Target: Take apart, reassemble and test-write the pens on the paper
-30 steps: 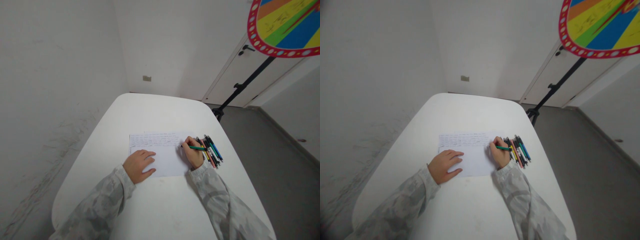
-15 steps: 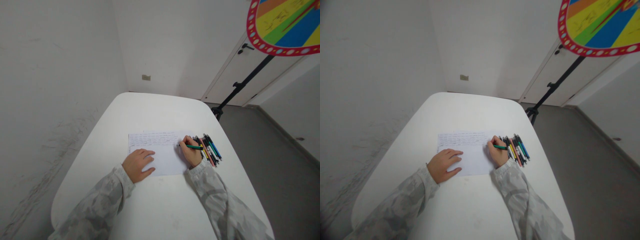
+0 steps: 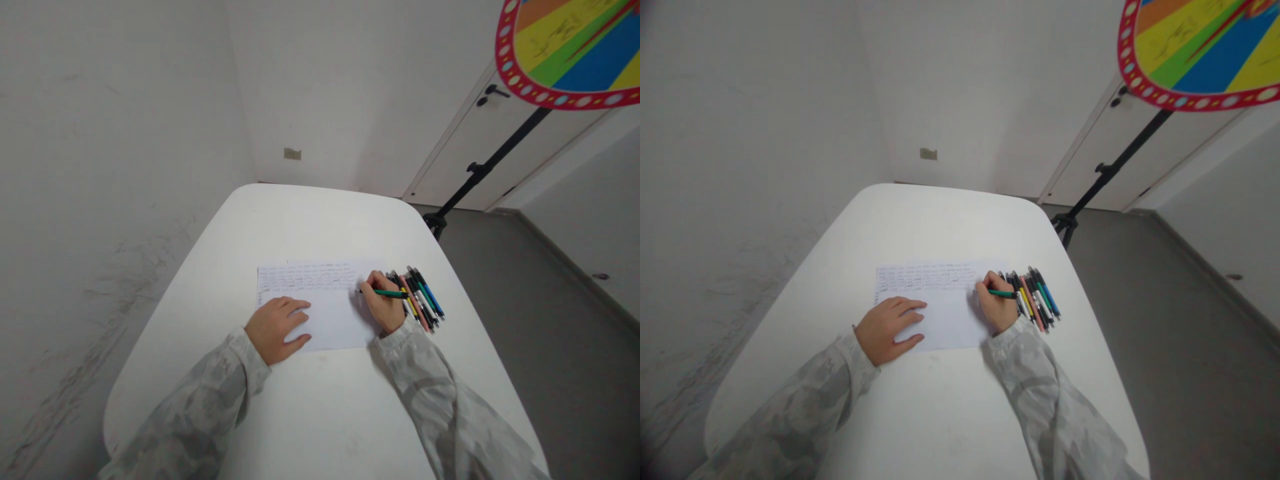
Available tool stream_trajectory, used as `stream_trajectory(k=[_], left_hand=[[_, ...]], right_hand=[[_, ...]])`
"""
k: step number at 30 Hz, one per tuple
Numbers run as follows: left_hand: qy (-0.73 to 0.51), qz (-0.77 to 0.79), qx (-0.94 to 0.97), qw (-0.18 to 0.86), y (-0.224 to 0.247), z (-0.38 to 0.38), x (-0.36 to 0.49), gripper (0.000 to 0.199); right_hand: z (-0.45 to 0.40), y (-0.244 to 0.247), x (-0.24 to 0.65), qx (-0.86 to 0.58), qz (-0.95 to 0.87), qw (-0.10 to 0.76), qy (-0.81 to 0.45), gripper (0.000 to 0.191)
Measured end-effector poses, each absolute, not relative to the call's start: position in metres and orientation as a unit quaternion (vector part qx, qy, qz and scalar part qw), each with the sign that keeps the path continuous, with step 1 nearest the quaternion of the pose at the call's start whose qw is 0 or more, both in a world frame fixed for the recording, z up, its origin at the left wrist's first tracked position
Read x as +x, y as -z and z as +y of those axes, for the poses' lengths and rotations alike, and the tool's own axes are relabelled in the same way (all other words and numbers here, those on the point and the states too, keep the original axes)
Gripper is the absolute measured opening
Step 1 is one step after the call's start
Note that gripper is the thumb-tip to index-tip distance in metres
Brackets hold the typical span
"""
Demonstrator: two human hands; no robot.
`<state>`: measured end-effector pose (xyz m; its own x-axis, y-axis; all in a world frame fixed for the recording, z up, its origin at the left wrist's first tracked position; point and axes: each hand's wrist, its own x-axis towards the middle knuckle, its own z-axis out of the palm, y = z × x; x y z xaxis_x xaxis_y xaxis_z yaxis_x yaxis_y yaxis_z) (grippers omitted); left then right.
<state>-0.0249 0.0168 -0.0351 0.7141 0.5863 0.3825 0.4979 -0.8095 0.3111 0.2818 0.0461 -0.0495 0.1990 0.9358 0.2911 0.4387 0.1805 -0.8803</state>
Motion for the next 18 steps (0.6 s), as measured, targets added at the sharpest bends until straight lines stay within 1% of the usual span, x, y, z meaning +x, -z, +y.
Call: stream_trajectory(k=[3,9,18], left_hand=[[-0.237,0.293,0.922,0.091,0.0362,0.0171,-0.0247,0.021],[-0.231,0.298,0.922,0.092,0.036,0.0168,-0.0249,0.021],[-0.236,0.298,0.92,0.095,0.0373,0.0166,-0.0261,0.021]], right_hand=[[0.045,0.0464,0.2807,-0.593,-0.579,0.502,-0.245,0.027],[0.0443,0.0408,0.2784,-0.599,-0.587,0.494,-0.229,0.027],[0.0438,0.0467,0.2807,-0.603,-0.574,0.506,-0.226,0.027]])
